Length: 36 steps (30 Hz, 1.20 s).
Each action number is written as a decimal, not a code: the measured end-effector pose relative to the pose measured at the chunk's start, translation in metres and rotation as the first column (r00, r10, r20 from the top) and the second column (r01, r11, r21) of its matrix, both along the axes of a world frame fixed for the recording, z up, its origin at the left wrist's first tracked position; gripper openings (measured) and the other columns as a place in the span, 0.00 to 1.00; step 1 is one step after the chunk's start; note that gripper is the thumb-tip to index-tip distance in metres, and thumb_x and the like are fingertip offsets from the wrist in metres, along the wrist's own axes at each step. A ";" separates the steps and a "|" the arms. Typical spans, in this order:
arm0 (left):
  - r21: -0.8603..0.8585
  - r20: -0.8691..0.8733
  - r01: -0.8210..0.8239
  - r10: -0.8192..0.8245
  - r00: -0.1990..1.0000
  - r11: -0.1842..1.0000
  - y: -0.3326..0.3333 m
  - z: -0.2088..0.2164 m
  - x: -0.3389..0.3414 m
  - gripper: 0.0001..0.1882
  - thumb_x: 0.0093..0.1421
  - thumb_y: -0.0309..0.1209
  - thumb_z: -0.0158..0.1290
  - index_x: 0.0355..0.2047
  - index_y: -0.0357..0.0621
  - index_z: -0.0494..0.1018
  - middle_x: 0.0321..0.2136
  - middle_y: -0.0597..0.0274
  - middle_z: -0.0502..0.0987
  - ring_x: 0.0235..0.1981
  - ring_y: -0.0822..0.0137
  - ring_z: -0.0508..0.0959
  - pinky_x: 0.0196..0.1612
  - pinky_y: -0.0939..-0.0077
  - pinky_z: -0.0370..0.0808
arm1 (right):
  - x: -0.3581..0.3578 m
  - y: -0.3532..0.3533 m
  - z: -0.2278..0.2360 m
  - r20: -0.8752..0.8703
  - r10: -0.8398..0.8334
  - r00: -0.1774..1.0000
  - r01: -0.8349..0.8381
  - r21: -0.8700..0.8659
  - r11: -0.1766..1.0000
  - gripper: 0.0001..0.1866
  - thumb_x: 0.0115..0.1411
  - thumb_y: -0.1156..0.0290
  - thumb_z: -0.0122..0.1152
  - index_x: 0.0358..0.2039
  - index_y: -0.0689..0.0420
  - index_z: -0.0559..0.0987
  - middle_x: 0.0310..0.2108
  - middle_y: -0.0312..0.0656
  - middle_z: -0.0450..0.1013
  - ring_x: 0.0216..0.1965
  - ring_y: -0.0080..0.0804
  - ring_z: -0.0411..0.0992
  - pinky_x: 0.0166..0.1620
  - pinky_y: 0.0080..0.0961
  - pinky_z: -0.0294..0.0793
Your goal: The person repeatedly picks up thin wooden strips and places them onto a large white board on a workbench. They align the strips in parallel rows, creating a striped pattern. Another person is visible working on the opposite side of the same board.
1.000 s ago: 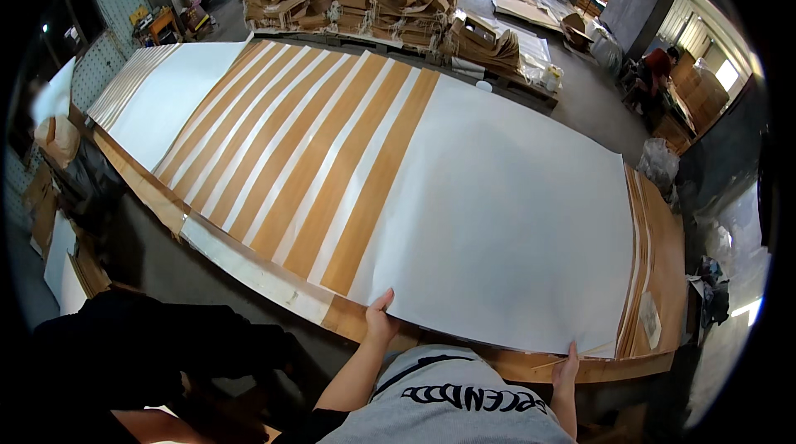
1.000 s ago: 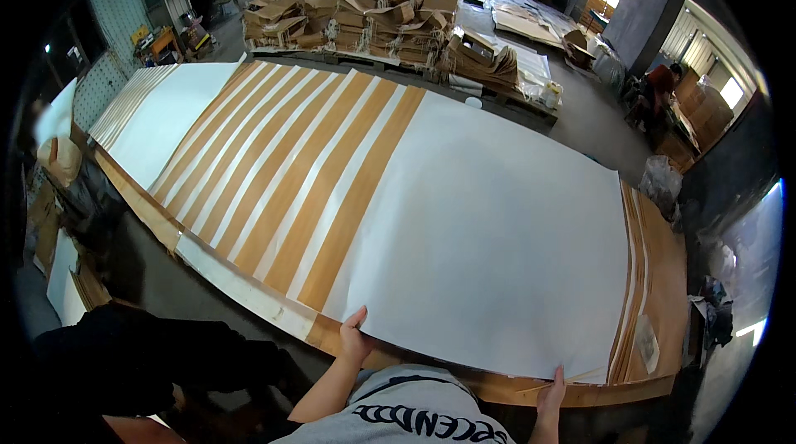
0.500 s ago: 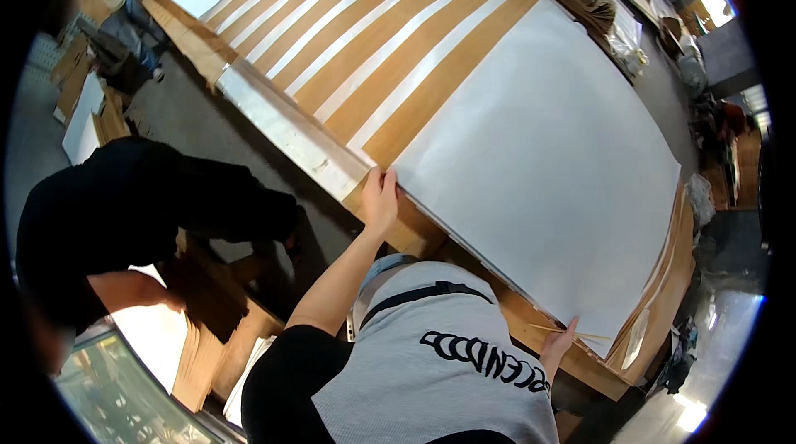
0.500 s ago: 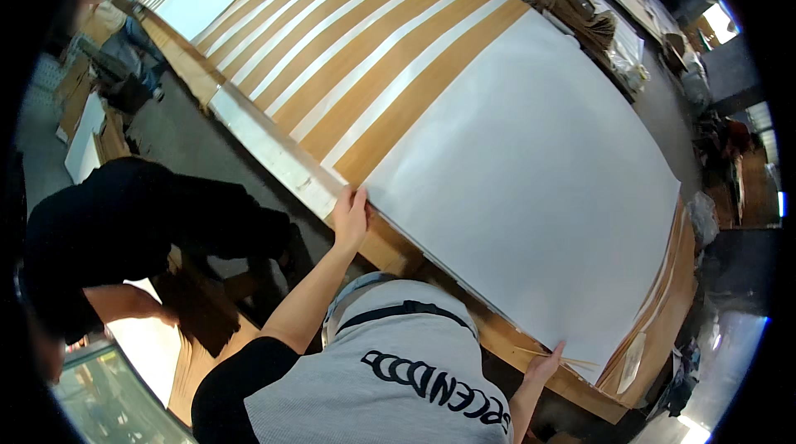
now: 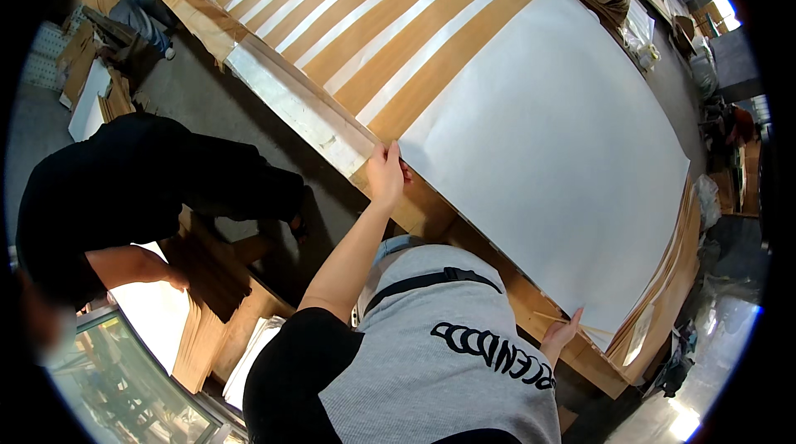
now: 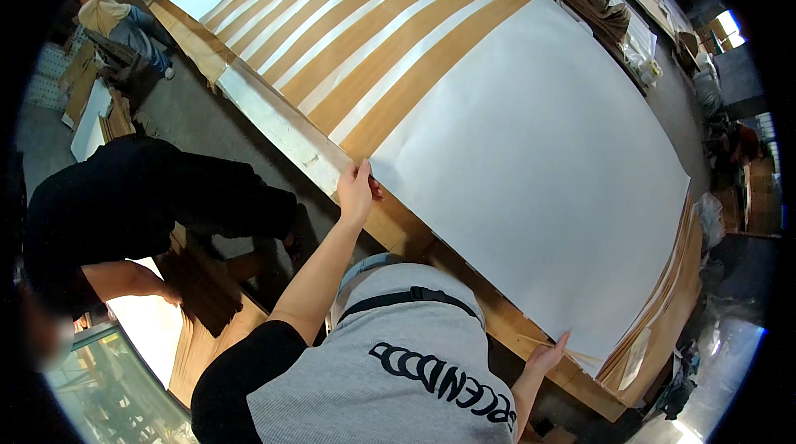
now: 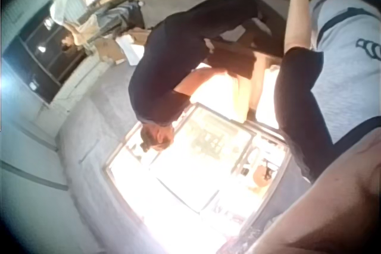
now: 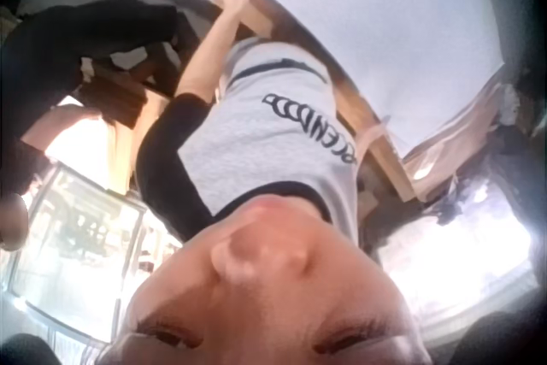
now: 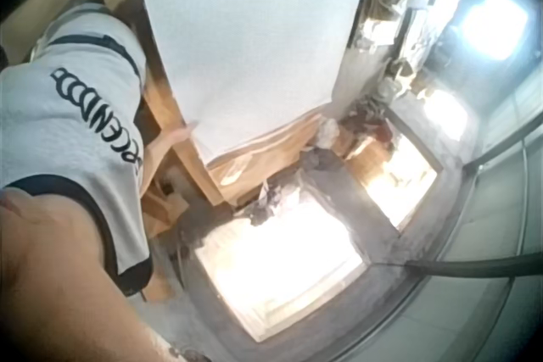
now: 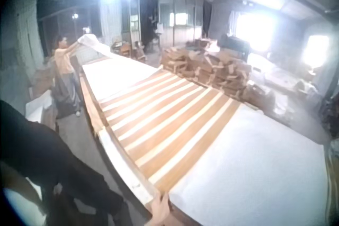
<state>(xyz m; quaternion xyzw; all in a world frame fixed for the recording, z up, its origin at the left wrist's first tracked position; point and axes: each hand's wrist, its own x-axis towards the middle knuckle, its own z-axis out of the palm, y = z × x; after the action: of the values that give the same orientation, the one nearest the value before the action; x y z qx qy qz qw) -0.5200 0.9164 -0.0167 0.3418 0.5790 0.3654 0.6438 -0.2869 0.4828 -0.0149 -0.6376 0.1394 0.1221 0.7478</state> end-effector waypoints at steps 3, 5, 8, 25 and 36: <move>0.044 -0.116 0.057 -0.051 0.992 0.997 0.003 0.000 -0.003 0.14 0.59 0.35 0.41 0.21 0.38 0.59 0.11 0.60 0.66 0.09 0.70 0.69 0.09 0.77 0.66 | 0.001 -0.004 -0.005 0.011 -0.004 1.000 0.004 -0.019 1.000 0.25 0.57 0.61 0.48 0.50 0.64 0.62 0.51 0.40 0.59 0.52 0.31 0.56 0.55 0.25 0.51; 0.096 -0.192 0.098 -0.078 0.978 0.991 0.006 -0.004 -0.005 0.14 0.58 0.35 0.41 0.21 0.37 0.60 0.11 0.58 0.66 0.09 0.68 0.70 0.09 0.75 0.66 | 0.002 -0.005 -0.009 0.025 -0.011 1.000 0.012 -0.023 1.000 0.25 0.57 0.61 0.49 0.50 0.64 0.62 0.51 0.41 0.59 0.51 0.31 0.57 0.55 0.25 0.51; 0.083 -0.260 0.139 -0.113 0.959 0.987 0.010 -0.007 -0.005 0.14 0.58 0.34 0.41 0.20 0.36 0.59 0.12 0.57 0.66 0.09 0.67 0.71 0.09 0.74 0.66 | 0.003 -0.006 -0.011 0.013 -0.017 1.000 0.017 -0.021 1.000 0.25 0.57 0.62 0.49 0.49 0.65 0.62 0.50 0.41 0.60 0.51 0.31 0.58 0.54 0.26 0.52; 0.121 -0.418 0.251 -0.180 0.890 0.960 0.013 -0.020 -0.014 0.16 0.57 0.37 0.41 0.20 0.37 0.62 0.11 0.59 0.66 0.10 0.68 0.70 0.13 0.75 0.69 | -0.001 0.000 -0.006 0.016 -0.037 0.999 0.036 0.004 0.999 0.24 0.56 0.62 0.50 0.48 0.66 0.63 0.49 0.42 0.61 0.50 0.31 0.58 0.54 0.25 0.54; 0.090 -0.702 0.429 -0.249 0.667 0.899 0.022 -0.027 -0.023 0.18 0.57 0.36 0.37 0.22 0.32 0.66 0.19 0.44 0.71 0.22 0.51 0.71 0.27 0.63 0.67 | -0.006 0.013 0.001 0.057 -0.099 0.994 0.099 -0.011 0.995 0.23 0.55 0.63 0.52 0.46 0.65 0.65 0.48 0.41 0.62 0.48 0.30 0.60 0.52 0.25 0.56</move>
<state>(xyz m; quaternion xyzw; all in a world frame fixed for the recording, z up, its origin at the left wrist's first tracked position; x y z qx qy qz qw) -0.5426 0.9385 -0.0434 0.6301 0.6474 0.1583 0.3985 -0.2933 0.4960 -0.0137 -0.6382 0.1506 0.0660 0.7521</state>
